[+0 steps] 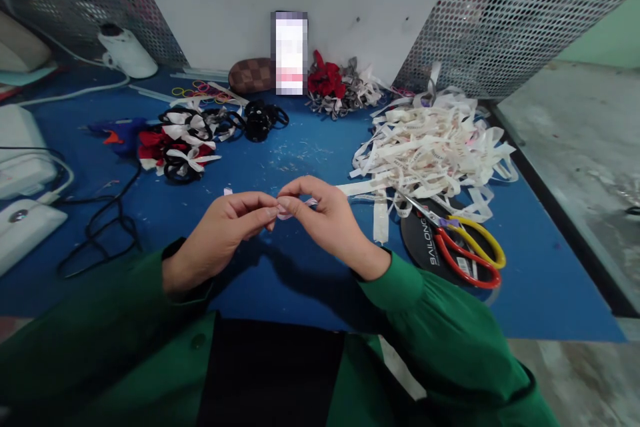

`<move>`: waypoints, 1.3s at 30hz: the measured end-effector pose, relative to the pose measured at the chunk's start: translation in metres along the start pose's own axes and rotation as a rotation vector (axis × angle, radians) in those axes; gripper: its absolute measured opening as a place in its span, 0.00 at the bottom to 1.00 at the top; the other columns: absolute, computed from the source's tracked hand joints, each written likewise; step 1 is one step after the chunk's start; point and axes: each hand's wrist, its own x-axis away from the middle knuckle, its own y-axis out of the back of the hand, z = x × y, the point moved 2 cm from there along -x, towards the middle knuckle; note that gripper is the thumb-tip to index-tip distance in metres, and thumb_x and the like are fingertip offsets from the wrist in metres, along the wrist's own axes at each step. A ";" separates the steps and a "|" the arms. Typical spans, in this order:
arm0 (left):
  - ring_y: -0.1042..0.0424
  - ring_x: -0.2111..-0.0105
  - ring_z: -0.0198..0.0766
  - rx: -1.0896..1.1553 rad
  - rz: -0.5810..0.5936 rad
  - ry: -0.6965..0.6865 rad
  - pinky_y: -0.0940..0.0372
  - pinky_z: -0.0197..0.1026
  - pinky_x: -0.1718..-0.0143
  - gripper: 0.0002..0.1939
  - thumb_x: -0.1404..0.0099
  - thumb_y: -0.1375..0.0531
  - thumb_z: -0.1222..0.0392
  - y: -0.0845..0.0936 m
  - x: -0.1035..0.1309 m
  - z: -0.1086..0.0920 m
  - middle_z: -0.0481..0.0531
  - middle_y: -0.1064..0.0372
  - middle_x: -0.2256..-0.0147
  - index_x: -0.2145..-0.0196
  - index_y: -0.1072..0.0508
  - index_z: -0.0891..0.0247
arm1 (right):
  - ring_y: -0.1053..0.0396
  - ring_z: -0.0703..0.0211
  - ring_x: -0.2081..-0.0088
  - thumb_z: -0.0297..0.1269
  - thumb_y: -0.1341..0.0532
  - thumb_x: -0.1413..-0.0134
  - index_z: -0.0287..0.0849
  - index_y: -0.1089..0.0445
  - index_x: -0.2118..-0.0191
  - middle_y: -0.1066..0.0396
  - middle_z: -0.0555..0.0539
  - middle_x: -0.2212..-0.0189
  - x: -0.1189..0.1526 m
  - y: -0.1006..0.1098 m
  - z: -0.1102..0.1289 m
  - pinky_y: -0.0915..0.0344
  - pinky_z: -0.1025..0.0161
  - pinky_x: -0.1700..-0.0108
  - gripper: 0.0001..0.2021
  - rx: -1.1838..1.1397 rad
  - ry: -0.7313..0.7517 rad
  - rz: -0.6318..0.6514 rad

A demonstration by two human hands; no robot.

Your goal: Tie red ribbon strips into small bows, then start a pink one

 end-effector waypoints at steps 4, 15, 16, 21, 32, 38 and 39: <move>0.46 0.78 0.29 0.006 0.018 -0.002 0.52 0.36 0.77 0.13 0.36 0.38 0.52 0.002 -0.001 0.003 0.46 0.34 0.76 0.71 0.22 0.63 | 0.30 0.57 0.60 0.37 0.38 0.41 0.42 0.29 0.70 0.27 0.48 0.68 0.000 0.001 -0.003 0.37 0.58 0.54 0.07 -0.058 -0.029 -0.054; 0.43 0.76 0.29 -0.027 -0.061 -0.033 0.47 0.35 0.73 0.10 0.38 0.35 0.53 0.005 -0.003 0.004 0.44 0.34 0.76 0.70 0.22 0.63 | 0.35 0.65 0.72 0.39 0.39 0.39 0.42 0.33 0.70 0.34 0.53 0.76 -0.001 0.003 -0.003 0.39 0.65 0.67 0.10 -0.274 -0.093 -0.060; 0.43 0.76 0.29 -0.019 -0.070 -0.039 0.47 0.35 0.73 0.10 0.39 0.34 0.52 0.005 -0.003 0.004 0.44 0.34 0.76 0.70 0.22 0.63 | 0.35 0.65 0.72 0.40 0.39 0.39 0.42 0.32 0.70 0.34 0.53 0.75 -0.001 0.003 -0.003 0.39 0.65 0.68 0.10 -0.282 -0.100 -0.039; 0.39 0.74 0.30 -0.020 -0.112 -0.055 0.44 0.35 0.70 0.10 0.42 0.31 0.53 0.004 -0.002 0.003 0.46 0.30 0.74 0.71 0.22 0.63 | 0.35 0.65 0.71 0.40 0.36 0.41 0.40 0.29 0.72 0.31 0.52 0.76 0.000 0.001 -0.002 0.38 0.65 0.67 0.11 -0.260 -0.098 0.023; 0.42 0.77 0.29 -0.077 -0.041 -0.039 0.47 0.36 0.74 0.11 0.42 0.31 0.53 0.003 -0.001 -0.002 0.45 0.32 0.78 0.75 0.22 0.63 | 0.35 0.67 0.73 0.35 0.36 0.41 0.41 0.30 0.74 0.32 0.53 0.78 0.008 -0.015 -0.004 0.37 0.66 0.68 0.10 -0.500 -0.169 -0.132; 0.48 0.80 0.27 0.091 -0.098 0.011 0.50 0.35 0.78 0.07 0.42 0.31 0.56 0.003 -0.002 0.005 0.45 0.32 0.77 0.71 0.20 0.62 | 0.33 0.67 0.72 0.39 0.38 0.40 0.41 0.28 0.71 0.30 0.52 0.75 0.004 -0.011 -0.004 0.34 0.66 0.66 0.10 -0.506 -0.213 -0.053; 0.49 0.80 0.27 0.118 -0.091 0.024 0.51 0.35 0.78 0.07 0.42 0.32 0.55 0.003 -0.002 0.006 0.44 0.32 0.77 0.70 0.19 0.61 | 0.32 0.66 0.71 0.39 0.38 0.40 0.41 0.27 0.69 0.29 0.52 0.74 0.003 -0.008 -0.003 0.34 0.66 0.66 0.09 -0.490 -0.202 -0.062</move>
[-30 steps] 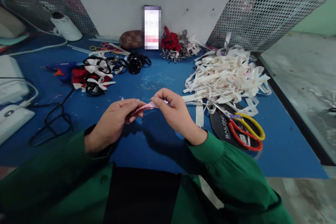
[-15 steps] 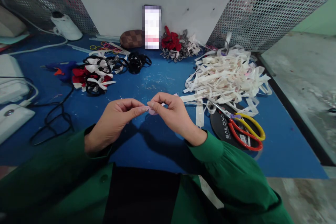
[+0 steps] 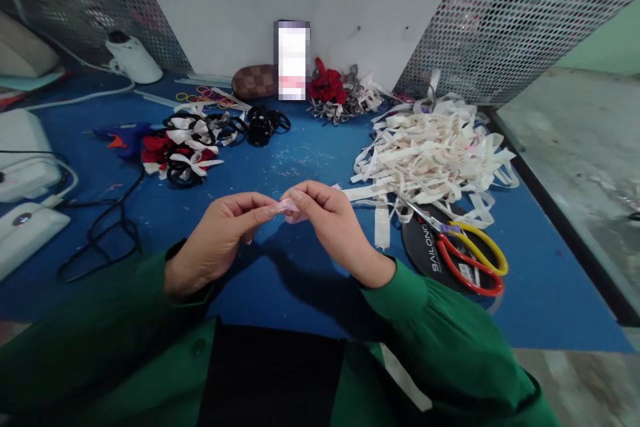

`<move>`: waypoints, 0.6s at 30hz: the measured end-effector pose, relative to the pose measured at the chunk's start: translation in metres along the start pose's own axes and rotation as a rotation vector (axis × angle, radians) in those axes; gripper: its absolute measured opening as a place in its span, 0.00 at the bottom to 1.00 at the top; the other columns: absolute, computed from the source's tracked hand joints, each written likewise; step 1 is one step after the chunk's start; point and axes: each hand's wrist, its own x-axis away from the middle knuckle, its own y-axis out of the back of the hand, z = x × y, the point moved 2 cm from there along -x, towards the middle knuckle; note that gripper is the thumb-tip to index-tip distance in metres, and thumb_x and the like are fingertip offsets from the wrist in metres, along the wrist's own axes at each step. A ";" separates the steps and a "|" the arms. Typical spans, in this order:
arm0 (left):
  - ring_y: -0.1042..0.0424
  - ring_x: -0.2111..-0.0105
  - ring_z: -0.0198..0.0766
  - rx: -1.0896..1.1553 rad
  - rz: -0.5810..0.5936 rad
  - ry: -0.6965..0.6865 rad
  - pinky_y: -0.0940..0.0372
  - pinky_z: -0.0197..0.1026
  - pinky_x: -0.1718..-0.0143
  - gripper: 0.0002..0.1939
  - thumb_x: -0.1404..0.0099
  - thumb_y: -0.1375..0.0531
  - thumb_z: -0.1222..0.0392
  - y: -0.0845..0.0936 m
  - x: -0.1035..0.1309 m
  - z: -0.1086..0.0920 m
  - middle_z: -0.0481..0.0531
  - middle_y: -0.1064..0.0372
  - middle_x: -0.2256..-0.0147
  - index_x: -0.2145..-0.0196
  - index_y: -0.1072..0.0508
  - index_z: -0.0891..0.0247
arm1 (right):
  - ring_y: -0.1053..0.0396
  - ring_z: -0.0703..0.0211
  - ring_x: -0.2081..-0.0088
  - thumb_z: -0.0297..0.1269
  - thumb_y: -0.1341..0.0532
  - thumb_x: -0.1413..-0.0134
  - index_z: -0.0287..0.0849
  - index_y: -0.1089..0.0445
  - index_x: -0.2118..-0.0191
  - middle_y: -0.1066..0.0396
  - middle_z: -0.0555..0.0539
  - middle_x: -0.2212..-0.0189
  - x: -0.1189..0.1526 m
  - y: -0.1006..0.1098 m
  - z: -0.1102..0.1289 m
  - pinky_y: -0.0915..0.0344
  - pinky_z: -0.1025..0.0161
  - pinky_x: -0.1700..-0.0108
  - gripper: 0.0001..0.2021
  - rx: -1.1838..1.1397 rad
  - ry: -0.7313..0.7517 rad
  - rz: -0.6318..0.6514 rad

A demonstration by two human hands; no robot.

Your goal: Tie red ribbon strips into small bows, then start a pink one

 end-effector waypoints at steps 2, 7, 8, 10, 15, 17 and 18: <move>0.51 0.81 0.27 0.034 0.023 0.024 0.54 0.36 0.79 0.09 0.40 0.33 0.53 0.001 0.000 0.003 0.43 0.36 0.80 0.68 0.19 0.60 | 0.32 0.66 0.71 0.39 0.37 0.41 0.42 0.27 0.66 0.29 0.52 0.73 -0.001 0.002 0.003 0.33 0.66 0.66 0.07 0.021 0.019 -0.016; 0.49 0.79 0.29 0.003 0.090 0.067 0.55 0.36 0.79 0.11 0.40 0.33 0.49 0.000 0.000 0.004 0.43 0.42 0.81 0.69 0.18 0.60 | 0.33 0.65 0.72 0.41 0.35 0.43 0.42 0.29 0.63 0.31 0.53 0.74 -0.002 0.002 0.002 0.34 0.65 0.67 0.08 0.063 -0.011 0.025; 0.47 0.79 0.29 -0.001 0.100 0.080 0.54 0.36 0.79 0.11 0.41 0.32 0.50 0.000 0.001 0.005 0.44 0.40 0.80 0.70 0.19 0.60 | 0.33 0.65 0.72 0.41 0.36 0.43 0.42 0.30 0.62 0.31 0.53 0.74 -0.002 0.002 0.001 0.34 0.64 0.67 0.08 0.084 -0.016 0.045; 0.44 0.77 0.30 0.008 0.102 0.101 0.53 0.35 0.78 0.11 0.44 0.31 0.51 -0.002 0.000 0.006 0.45 0.37 0.78 0.71 0.19 0.61 | 0.33 0.63 0.71 0.41 0.37 0.41 0.43 0.30 0.61 0.31 0.52 0.74 -0.001 0.002 0.001 0.34 0.63 0.66 0.08 0.157 0.015 0.057; 0.41 0.75 0.30 0.137 -0.016 0.087 0.48 0.34 0.76 0.11 0.44 0.30 0.52 -0.002 -0.001 0.005 0.46 0.34 0.75 0.70 0.20 0.62 | 0.32 0.59 0.62 0.37 0.37 0.42 0.44 0.27 0.63 0.29 0.48 0.66 0.005 0.006 0.012 0.36 0.60 0.57 0.03 0.453 0.307 -0.273; 0.39 0.75 0.29 0.186 -0.049 0.089 0.46 0.34 0.76 0.11 0.45 0.29 0.53 -0.002 -0.001 0.003 0.46 0.33 0.75 0.70 0.21 0.63 | 0.34 0.61 0.68 0.38 0.37 0.42 0.43 0.27 0.69 0.29 0.49 0.72 0.006 0.002 0.011 0.37 0.61 0.61 0.07 0.437 0.239 -0.231; 0.38 0.75 0.29 0.200 -0.056 0.094 0.46 0.33 0.76 0.11 0.45 0.29 0.53 -0.002 -0.001 0.002 0.46 0.33 0.75 0.70 0.22 0.63 | 0.35 0.61 0.70 0.39 0.37 0.41 0.42 0.27 0.71 0.30 0.50 0.74 0.006 0.000 0.008 0.38 0.61 0.63 0.09 0.383 0.160 -0.168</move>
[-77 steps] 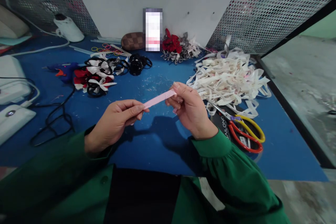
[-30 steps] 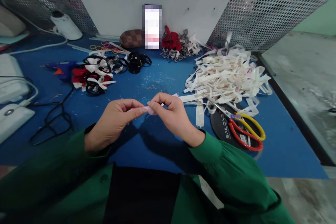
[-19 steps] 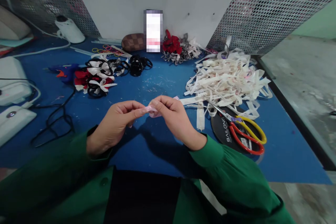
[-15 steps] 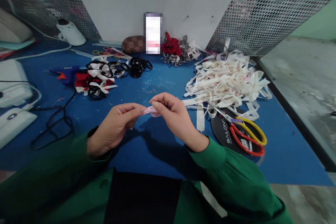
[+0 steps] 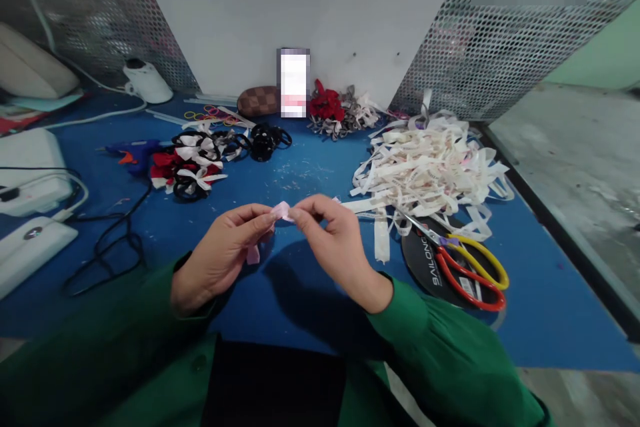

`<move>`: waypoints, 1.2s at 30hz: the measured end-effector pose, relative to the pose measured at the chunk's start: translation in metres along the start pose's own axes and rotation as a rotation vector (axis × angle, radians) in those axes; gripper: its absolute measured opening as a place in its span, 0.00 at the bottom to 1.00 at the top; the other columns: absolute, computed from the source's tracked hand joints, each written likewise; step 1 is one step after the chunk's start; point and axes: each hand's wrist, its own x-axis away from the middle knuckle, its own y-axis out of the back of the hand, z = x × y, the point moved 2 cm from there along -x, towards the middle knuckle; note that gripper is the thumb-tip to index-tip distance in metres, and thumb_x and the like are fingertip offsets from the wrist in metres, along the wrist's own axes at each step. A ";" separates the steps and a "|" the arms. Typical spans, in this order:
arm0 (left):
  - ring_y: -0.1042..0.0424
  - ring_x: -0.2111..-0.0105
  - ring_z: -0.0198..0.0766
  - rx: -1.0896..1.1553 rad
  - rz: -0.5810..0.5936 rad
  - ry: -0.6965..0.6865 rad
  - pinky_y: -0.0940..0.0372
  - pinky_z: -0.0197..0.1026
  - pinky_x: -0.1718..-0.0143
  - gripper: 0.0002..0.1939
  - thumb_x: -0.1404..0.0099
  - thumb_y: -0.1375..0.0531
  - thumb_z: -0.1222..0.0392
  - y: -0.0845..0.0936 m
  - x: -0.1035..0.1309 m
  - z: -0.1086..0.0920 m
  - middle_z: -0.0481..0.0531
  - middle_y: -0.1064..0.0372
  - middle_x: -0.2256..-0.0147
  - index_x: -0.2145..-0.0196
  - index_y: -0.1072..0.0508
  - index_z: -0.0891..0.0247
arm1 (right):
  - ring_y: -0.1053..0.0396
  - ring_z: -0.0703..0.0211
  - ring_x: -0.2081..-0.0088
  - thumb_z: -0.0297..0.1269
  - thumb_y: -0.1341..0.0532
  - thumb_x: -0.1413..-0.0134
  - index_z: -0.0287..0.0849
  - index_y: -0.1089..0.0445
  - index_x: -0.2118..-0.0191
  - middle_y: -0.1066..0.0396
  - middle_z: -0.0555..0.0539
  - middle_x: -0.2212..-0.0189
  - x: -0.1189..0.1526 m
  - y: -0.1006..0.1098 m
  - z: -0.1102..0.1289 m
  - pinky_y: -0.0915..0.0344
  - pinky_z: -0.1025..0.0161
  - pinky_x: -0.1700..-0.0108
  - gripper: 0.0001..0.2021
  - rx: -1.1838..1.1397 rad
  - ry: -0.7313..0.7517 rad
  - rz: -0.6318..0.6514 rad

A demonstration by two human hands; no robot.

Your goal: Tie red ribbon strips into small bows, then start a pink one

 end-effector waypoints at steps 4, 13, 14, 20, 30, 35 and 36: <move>0.37 0.76 0.29 -0.006 -0.006 0.016 0.50 0.33 0.80 0.13 0.46 0.29 0.52 -0.001 0.002 -0.001 0.47 0.32 0.76 0.70 0.24 0.63 | 0.31 0.61 0.69 0.42 0.33 0.46 0.41 0.25 0.67 0.27 0.50 0.73 0.004 -0.013 -0.009 0.36 0.61 0.62 0.09 -0.293 -0.239 0.157; 0.46 0.80 0.27 -0.089 0.021 -0.007 0.56 0.34 0.82 0.13 0.44 0.30 0.52 0.001 0.000 0.004 0.44 0.35 0.77 0.70 0.28 0.62 | 0.34 0.65 0.71 0.41 0.32 0.47 0.41 0.28 0.71 0.31 0.53 0.75 0.006 -0.018 -0.011 0.38 0.64 0.64 0.10 -0.377 -0.275 0.143; 0.46 0.81 0.27 -0.083 0.039 0.001 0.56 0.34 0.81 0.14 0.43 0.30 0.52 -0.001 0.000 0.003 0.44 0.34 0.77 0.70 0.28 0.63 | 0.34 0.65 0.71 0.41 0.33 0.46 0.41 0.29 0.71 0.31 0.53 0.75 0.006 -0.018 -0.011 0.38 0.64 0.64 0.10 -0.378 -0.262 0.155; 0.50 0.83 0.26 -0.023 0.206 0.053 0.57 0.35 0.80 0.14 0.36 0.36 0.50 -0.005 0.001 0.002 0.43 0.38 0.80 0.71 0.32 0.63 | 0.34 0.64 0.70 0.40 0.38 0.40 0.42 0.32 0.69 0.32 0.53 0.75 0.007 -0.020 -0.012 0.37 0.63 0.63 0.09 -0.416 -0.212 0.262; 0.30 0.68 0.34 0.077 0.334 0.111 0.38 0.36 0.64 0.14 0.33 0.39 0.52 -0.004 -0.003 0.003 0.49 0.32 0.74 0.71 0.28 0.64 | 0.36 0.65 0.73 0.42 0.35 0.44 0.41 0.32 0.70 0.33 0.52 0.76 0.004 -0.017 -0.007 0.38 0.64 0.68 0.10 -0.604 -0.340 0.318; 0.31 0.71 0.35 0.039 0.284 0.060 0.42 0.37 0.72 0.17 0.35 0.38 0.47 -0.006 -0.001 0.003 0.49 0.33 0.76 0.73 0.28 0.63 | 0.36 0.65 0.72 0.41 0.35 0.44 0.41 0.32 0.71 0.32 0.52 0.76 0.003 -0.017 -0.010 0.37 0.64 0.66 0.11 -0.535 -0.288 0.273; 0.32 0.72 0.34 0.017 0.268 0.053 0.42 0.36 0.72 0.16 0.36 0.37 0.49 -0.006 -0.001 0.003 0.48 0.34 0.78 0.74 0.30 0.63 | 0.36 0.65 0.72 0.41 0.35 0.45 0.42 0.32 0.71 0.32 0.52 0.75 0.003 -0.017 -0.011 0.37 0.64 0.66 0.10 -0.526 -0.280 0.271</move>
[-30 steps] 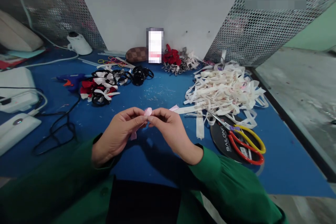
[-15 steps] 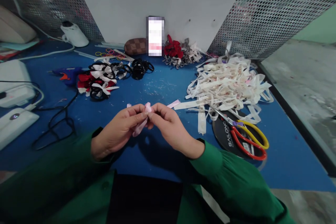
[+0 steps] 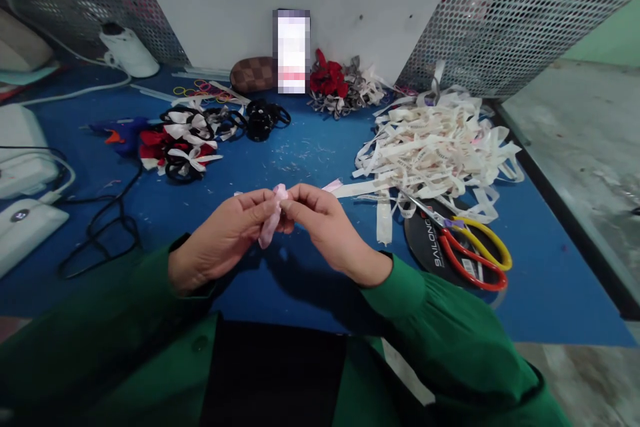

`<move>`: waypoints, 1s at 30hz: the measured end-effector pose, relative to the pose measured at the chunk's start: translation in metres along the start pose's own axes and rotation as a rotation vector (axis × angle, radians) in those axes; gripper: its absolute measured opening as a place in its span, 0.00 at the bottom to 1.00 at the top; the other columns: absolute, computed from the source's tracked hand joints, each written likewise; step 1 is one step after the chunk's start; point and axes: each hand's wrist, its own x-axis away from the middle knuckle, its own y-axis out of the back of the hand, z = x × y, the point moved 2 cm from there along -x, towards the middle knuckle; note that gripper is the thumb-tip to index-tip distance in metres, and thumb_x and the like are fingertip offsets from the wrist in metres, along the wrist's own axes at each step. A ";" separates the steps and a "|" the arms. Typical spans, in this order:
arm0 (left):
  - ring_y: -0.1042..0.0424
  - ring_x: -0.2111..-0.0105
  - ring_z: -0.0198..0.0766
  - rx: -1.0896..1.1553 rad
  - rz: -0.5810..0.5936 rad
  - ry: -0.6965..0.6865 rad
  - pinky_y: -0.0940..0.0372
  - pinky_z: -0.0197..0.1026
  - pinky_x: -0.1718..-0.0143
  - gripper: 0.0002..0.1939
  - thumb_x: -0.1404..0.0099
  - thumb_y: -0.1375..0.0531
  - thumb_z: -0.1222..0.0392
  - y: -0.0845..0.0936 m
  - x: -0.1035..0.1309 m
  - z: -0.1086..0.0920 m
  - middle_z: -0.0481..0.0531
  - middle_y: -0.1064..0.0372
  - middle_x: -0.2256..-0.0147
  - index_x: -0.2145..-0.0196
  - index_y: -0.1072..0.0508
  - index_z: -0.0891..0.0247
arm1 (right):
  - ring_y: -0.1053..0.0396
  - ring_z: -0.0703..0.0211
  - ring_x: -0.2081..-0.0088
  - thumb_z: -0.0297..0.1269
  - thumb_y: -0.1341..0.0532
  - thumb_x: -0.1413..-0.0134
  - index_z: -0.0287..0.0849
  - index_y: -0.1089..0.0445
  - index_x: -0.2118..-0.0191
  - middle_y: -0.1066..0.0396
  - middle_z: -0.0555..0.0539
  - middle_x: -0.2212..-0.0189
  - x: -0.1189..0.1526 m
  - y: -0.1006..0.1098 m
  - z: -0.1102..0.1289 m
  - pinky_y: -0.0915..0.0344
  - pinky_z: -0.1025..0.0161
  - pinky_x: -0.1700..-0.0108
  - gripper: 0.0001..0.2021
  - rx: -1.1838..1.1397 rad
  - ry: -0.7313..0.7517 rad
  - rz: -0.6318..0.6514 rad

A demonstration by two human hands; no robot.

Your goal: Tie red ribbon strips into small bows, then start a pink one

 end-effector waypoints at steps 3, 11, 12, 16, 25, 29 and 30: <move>0.34 0.73 0.33 0.004 -0.016 0.009 0.43 0.36 0.72 0.14 0.36 0.36 0.53 0.000 0.001 0.001 0.47 0.36 0.80 0.75 0.31 0.63 | 0.36 0.64 0.72 0.41 0.35 0.45 0.42 0.32 0.71 0.33 0.52 0.75 0.000 0.000 -0.001 0.38 0.64 0.66 0.10 -0.004 0.000 0.019; 0.31 0.72 0.33 0.078 0.034 0.009 0.43 0.34 0.73 0.09 0.36 0.38 0.58 -0.001 -0.003 0.000 0.50 0.29 0.75 0.72 0.28 0.64 | 0.37 0.65 0.73 0.38 0.36 0.44 0.41 0.32 0.73 0.34 0.52 0.76 -0.003 0.003 0.005 0.39 0.64 0.67 0.09 -0.001 0.010 0.030; 0.30 0.72 0.33 0.069 0.022 0.002 0.44 0.34 0.75 0.09 0.36 0.37 0.58 -0.002 -0.005 -0.002 0.51 0.28 0.75 0.72 0.28 0.65 | 0.37 0.65 0.73 0.39 0.36 0.45 0.41 0.32 0.73 0.33 0.52 0.76 -0.003 0.003 0.006 0.39 0.64 0.66 0.09 0.015 0.034 0.020; 0.29 0.71 0.33 0.091 -0.038 -0.093 0.39 0.33 0.71 0.08 0.40 0.34 0.60 -0.010 -0.011 -0.018 0.49 0.29 0.74 0.72 0.28 0.66 | 0.35 0.65 0.71 0.43 0.35 0.44 0.41 0.31 0.71 0.32 0.52 0.74 -0.007 0.004 0.021 0.37 0.64 0.65 0.11 0.060 0.147 -0.045; 0.29 0.74 0.32 0.079 -0.005 -0.419 0.36 0.35 0.69 0.08 0.43 0.32 0.61 -0.035 -0.027 -0.082 0.46 0.30 0.75 0.70 0.28 0.65 | 0.34 0.65 0.74 0.44 0.33 0.46 0.42 0.31 0.70 0.31 0.53 0.77 -0.026 -0.001 0.085 0.37 0.65 0.68 0.12 0.160 0.409 -0.139; 0.30 0.73 0.32 0.102 0.045 -0.405 0.37 0.34 0.70 0.08 0.41 0.33 0.60 -0.037 -0.033 -0.089 0.46 0.30 0.75 0.70 0.28 0.64 | 0.34 0.66 0.74 0.43 0.33 0.46 0.41 0.31 0.71 0.32 0.53 0.78 -0.031 0.000 0.094 0.37 0.66 0.68 0.12 0.129 0.440 -0.166; 0.30 0.73 0.32 0.093 0.056 -0.399 0.37 0.34 0.71 0.08 0.40 0.33 0.60 -0.036 -0.034 -0.089 0.46 0.30 0.75 0.70 0.28 0.63 | 0.34 0.66 0.74 0.43 0.33 0.46 0.41 0.31 0.71 0.32 0.53 0.78 -0.032 0.000 0.093 0.38 0.66 0.68 0.12 0.133 0.442 -0.160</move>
